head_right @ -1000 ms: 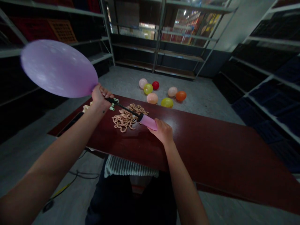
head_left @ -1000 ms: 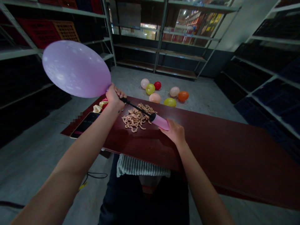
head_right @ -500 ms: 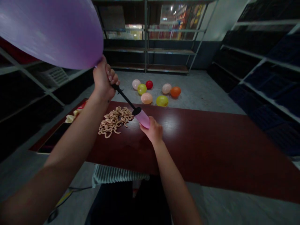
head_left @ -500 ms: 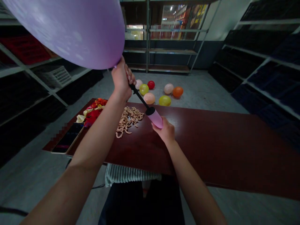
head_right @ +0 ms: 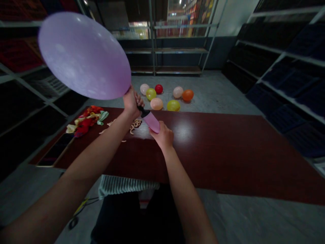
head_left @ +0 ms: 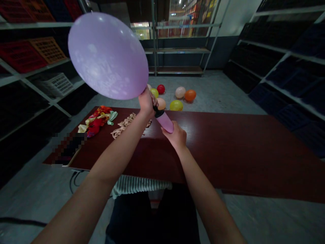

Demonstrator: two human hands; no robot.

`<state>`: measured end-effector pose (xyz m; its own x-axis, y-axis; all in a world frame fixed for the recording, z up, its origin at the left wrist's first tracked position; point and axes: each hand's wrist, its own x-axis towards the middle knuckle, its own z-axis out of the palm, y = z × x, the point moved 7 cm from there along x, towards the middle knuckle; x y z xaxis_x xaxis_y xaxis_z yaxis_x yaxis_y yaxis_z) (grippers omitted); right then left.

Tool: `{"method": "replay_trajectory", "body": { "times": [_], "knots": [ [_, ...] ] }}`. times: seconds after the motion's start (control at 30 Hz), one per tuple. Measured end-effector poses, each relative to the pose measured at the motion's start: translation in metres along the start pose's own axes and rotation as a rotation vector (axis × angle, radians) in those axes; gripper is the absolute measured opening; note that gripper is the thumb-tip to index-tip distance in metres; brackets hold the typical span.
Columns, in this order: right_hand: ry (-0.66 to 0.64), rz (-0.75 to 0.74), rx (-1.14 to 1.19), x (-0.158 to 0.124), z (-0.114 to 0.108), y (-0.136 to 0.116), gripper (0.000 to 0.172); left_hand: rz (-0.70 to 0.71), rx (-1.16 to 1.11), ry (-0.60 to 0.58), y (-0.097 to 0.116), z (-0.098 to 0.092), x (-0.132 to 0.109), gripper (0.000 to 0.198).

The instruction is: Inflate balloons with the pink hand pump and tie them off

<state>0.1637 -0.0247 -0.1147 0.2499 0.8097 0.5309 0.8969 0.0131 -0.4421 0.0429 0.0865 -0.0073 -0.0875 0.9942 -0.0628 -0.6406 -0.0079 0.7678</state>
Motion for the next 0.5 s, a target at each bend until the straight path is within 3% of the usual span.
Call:
{"method": "replay_trajectory", "body": {
  "times": [0.23, 0.37, 0.5],
  "knots": [
    [-0.104, -0.238, -0.063, -0.006, 0.007, -0.028, 0.042, -0.001, -0.145, 0.172, 0.026, -0.083, 0.002, 0.050],
    [-0.105, -0.337, -0.078, -0.011, 0.009, -0.036, 0.045, 0.024, -0.198, 0.237, 0.064, -0.123, 0.009, 0.051],
    [-0.115, -0.394, -0.050, -0.013, 0.009, -0.038, 0.044, 0.080, -0.239, 0.227, 0.110, -0.145, 0.016, 0.053]
  ]
}}
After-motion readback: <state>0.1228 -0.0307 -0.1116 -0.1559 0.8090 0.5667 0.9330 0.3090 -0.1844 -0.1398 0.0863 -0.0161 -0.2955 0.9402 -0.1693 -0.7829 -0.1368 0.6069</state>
